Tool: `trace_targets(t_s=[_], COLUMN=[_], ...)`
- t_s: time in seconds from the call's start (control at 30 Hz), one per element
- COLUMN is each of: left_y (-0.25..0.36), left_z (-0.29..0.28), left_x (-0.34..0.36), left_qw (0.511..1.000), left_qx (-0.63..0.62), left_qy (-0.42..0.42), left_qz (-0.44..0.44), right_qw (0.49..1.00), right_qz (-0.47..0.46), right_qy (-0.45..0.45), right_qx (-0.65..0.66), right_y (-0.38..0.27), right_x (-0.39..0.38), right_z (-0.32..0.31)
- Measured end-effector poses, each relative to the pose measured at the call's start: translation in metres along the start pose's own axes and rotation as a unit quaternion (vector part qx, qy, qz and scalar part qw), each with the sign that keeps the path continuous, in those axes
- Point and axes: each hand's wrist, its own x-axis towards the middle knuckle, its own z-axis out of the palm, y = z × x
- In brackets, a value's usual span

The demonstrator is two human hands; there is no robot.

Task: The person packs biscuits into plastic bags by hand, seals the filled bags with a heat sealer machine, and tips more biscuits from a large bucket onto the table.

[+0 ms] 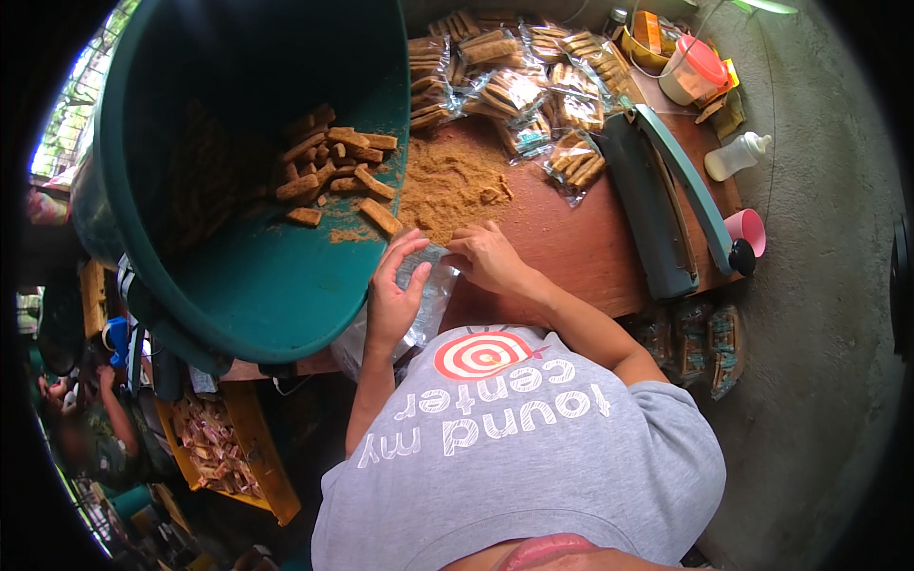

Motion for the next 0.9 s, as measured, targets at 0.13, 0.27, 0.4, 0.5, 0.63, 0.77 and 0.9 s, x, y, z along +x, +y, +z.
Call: trace_targets(t_s=[0.13,0.27,0.4,0.5,0.63,0.77,0.9], left_y=[0.013,0.008,0.006,0.009,-0.004,-0.005,-0.003], left_z=[0.008,0.004,0.015,0.026,0.018,0.022,0.024], left_x=[0.012,0.023,0.03,0.036,0.034,0.032,0.031], left_qw=[0.96,0.985,0.992,0.95,0.987,0.998,0.997], left_qx=[0.249,0.165,0.115,0.234,0.133,0.021,0.001], left_qy=[0.04,-0.03,-0.043,0.132,-0.045,-0.061,-0.079], left_qz=[0.12,-0.04,-0.042,0.16,0.075,0.009,-0.017], right_qw=[0.998,0.966,0.987,0.98,0.973,0.968,0.937], right_qz=[-0.013,0.113,-0.057,-0.111,-0.021,-0.018,0.151], right_qy=[0.049,0.011,0.131,0.159,0.112,0.14,-0.032], right_qx=[0.026,0.234,0.079,0.037,0.2,0.207,0.313], right_y=[0.003,-0.006,0.015,0.017,0.015,0.011,0.01], right_x=[-0.005,-0.008,-0.011,-0.014,-0.017,-0.019,-0.022], right_z=[-0.002,-0.026,-0.026,-0.031,-0.03,-0.039,-0.039])
